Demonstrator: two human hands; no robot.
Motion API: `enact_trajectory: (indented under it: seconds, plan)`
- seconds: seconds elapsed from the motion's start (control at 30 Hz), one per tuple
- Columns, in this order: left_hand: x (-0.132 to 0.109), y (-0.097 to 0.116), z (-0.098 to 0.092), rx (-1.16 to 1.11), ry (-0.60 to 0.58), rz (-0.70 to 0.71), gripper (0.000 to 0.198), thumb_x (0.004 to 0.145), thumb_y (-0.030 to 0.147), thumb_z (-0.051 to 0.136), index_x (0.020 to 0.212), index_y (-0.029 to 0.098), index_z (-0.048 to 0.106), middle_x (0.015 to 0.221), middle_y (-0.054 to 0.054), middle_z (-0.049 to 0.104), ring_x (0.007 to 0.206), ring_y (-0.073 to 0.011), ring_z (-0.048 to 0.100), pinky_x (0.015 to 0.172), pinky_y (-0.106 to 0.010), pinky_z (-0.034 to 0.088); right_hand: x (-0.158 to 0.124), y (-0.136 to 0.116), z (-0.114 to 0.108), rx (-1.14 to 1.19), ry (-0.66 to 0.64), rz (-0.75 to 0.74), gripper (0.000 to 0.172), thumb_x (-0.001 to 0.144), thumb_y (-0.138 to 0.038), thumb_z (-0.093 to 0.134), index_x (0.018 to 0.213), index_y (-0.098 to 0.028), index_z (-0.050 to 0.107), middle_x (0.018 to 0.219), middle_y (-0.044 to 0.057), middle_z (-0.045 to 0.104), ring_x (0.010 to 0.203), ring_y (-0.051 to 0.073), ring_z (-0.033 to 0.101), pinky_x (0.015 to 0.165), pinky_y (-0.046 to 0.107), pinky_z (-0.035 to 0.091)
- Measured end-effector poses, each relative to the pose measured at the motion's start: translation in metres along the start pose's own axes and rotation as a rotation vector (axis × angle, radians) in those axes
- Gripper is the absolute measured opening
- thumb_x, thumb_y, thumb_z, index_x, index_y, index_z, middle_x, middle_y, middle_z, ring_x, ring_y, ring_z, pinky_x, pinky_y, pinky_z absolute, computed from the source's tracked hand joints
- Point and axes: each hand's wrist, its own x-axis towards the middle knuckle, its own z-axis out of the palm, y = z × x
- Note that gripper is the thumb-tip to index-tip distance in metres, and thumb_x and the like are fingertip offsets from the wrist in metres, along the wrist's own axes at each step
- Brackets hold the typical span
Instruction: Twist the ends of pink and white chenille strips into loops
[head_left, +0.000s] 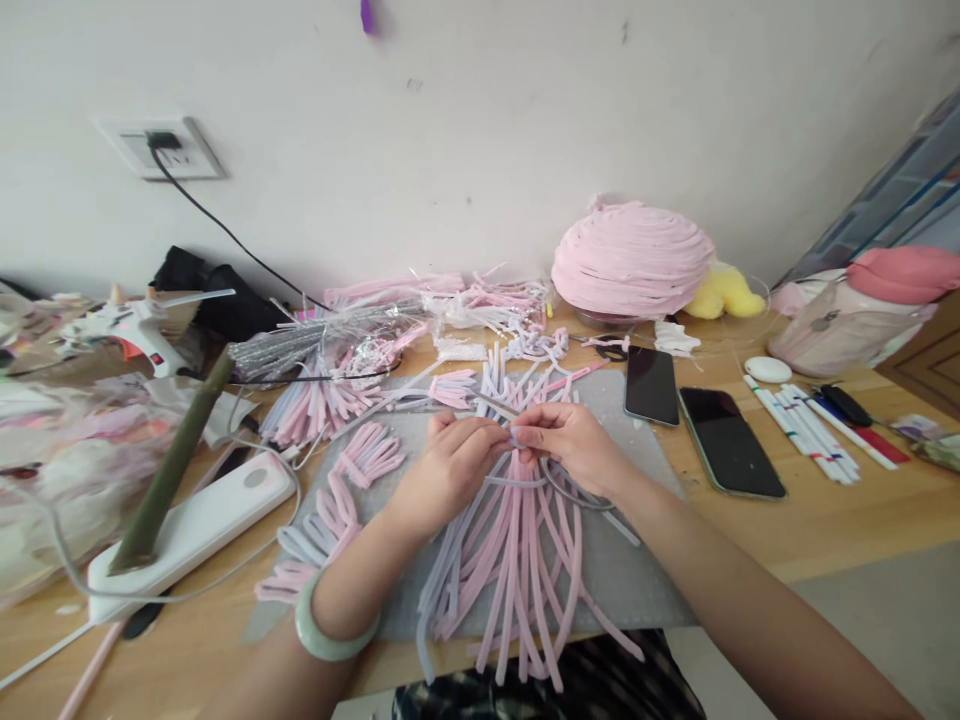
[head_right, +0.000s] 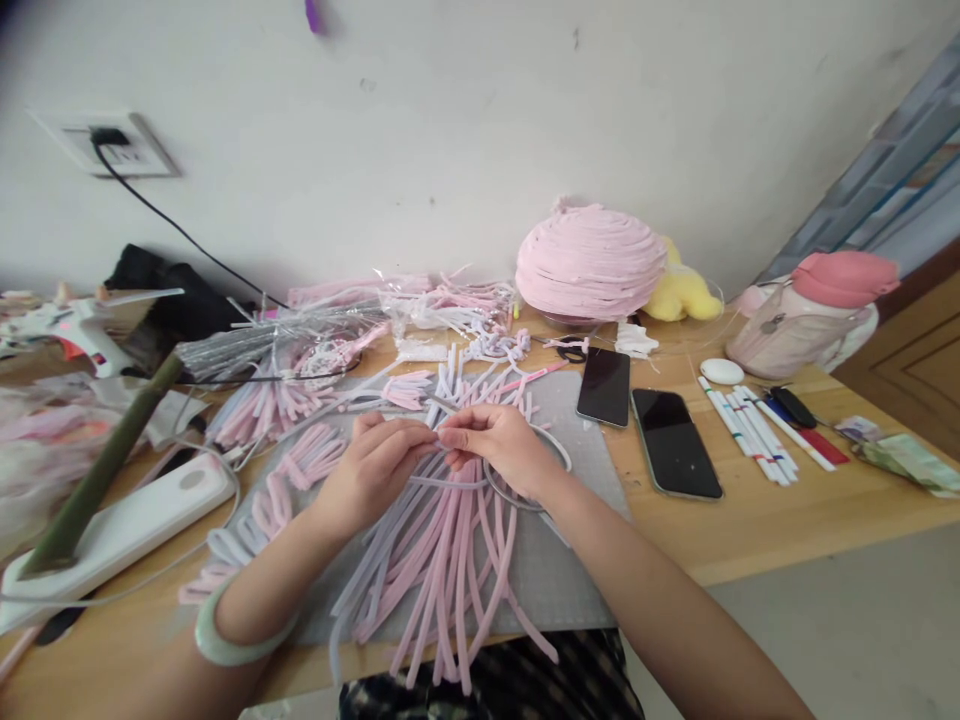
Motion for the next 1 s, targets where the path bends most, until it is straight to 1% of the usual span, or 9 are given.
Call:
enact_trajectory:
  seconds: [0.2, 0.37, 0.43, 0.5, 0.6, 0.67, 0.77, 0.9, 1.0]
  plan:
    - [0.008, 0.007, -0.005, -0.182, -0.087, -0.286, 0.016, 0.083, 0.020, 0.043, 0.076, 0.017, 0.057, 0.073, -0.003, 0.064, 0.068, -0.0142, 0.054, 0.072, -0.031, 0.031, -0.002, -0.004, -0.002, -0.269, -0.046, -0.074, 0.018, 0.067, -0.033, 0.066, 0.075, -0.017, 0.064, 0.060, -0.002, 0.061, 0.055, 0.011, 0.057, 0.056, 0.023, 0.045]
    - [0.011, 0.008, -0.001, -0.966, -0.246, -0.721, 0.022, 0.075, 0.031, 0.049, 0.061, 0.014, 0.050, 0.051, 0.003, 0.043, 0.045, -0.0079, 0.034, 0.047, -0.023, 0.025, -0.007, -0.006, -0.001, -0.591, -0.059, -0.433, 0.006, 0.070, -0.026, 0.063, 0.071, -0.021, 0.066, 0.076, 0.003, 0.064, 0.073, 0.015, 0.058, 0.072, 0.028, 0.044]
    - [0.011, 0.007, 0.003, -1.135, -0.277, -0.786, 0.022, 0.074, 0.032, 0.048, 0.064, 0.013, 0.051, 0.053, 0.002, 0.044, 0.044, -0.0069, 0.034, 0.045, -0.022, 0.025, -0.008, -0.006, 0.000, -0.568, -0.047, -0.438, 0.005, 0.070, -0.025, 0.063, 0.070, -0.021, 0.066, 0.076, 0.003, 0.064, 0.074, 0.015, 0.057, 0.073, 0.028, 0.044]
    - [0.010, 0.005, 0.003, -0.980, -0.192, -0.722, 0.021, 0.077, 0.032, 0.048, 0.070, 0.013, 0.054, 0.058, 0.000, 0.050, 0.049, -0.0088, 0.041, 0.049, -0.023, 0.031, -0.007, -0.004, 0.003, -0.411, 0.026, -0.277, 0.008, 0.069, -0.027, 0.064, 0.070, -0.019, 0.065, 0.067, 0.001, 0.062, 0.063, 0.013, 0.057, 0.063, 0.027, 0.046]
    - [0.008, 0.001, -0.002, -0.472, -0.047, -0.382, 0.017, 0.081, 0.029, 0.047, 0.084, 0.016, 0.059, 0.076, -0.004, 0.061, 0.071, -0.0143, 0.054, 0.069, -0.027, 0.037, -0.003, 0.000, 0.005, -0.060, 0.087, 0.001, 0.017, 0.063, -0.030, 0.070, 0.068, -0.015, 0.063, 0.054, -0.002, 0.057, 0.049, 0.009, 0.052, 0.051, 0.022, 0.043]
    - [0.005, -0.003, -0.005, -0.206, -0.059, -0.149, 0.019, 0.084, 0.025, 0.044, 0.091, 0.018, 0.060, 0.085, -0.006, 0.064, 0.080, -0.0157, 0.055, 0.076, -0.030, 0.035, 0.000, 0.001, 0.006, 0.113, 0.071, 0.088, 0.020, 0.058, -0.028, 0.074, 0.065, -0.013, 0.063, 0.053, -0.002, 0.057, 0.047, 0.006, 0.051, 0.048, 0.020, 0.042]
    - [0.003, -0.006, -0.008, 0.009, -0.128, 0.011, 0.021, 0.086, 0.023, 0.041, 0.092, 0.017, 0.060, 0.085, -0.008, 0.065, 0.078, -0.0160, 0.056, 0.076, -0.031, 0.032, 0.002, 0.002, 0.005, 0.209, 0.060, 0.124, 0.020, 0.054, -0.025, 0.076, 0.063, -0.012, 0.064, 0.052, -0.002, 0.057, 0.046, 0.005, 0.050, 0.045, 0.017, 0.040]
    - [0.005, 0.002, -0.005, -0.048, -0.164, -0.066, 0.021, 0.084, 0.021, 0.040, 0.087, 0.016, 0.060, 0.081, -0.007, 0.063, 0.073, -0.0159, 0.053, 0.073, -0.031, 0.032, 0.001, 0.001, 0.002, 0.169, 0.054, 0.126, 0.021, 0.054, -0.026, 0.077, 0.064, -0.012, 0.065, 0.051, -0.003, 0.057, 0.045, 0.006, 0.051, 0.045, 0.018, 0.041]
    - [0.009, 0.013, -0.001, -0.431, -0.129, -0.413, 0.019, 0.081, 0.024, 0.043, 0.071, 0.015, 0.058, 0.064, -0.001, 0.055, 0.061, -0.0127, 0.046, 0.064, -0.027, 0.033, -0.002, -0.002, -0.001, -0.013, -0.008, 0.042, 0.017, 0.060, -0.027, 0.072, 0.069, -0.014, 0.065, 0.052, -0.003, 0.058, 0.046, 0.007, 0.053, 0.048, 0.019, 0.043]
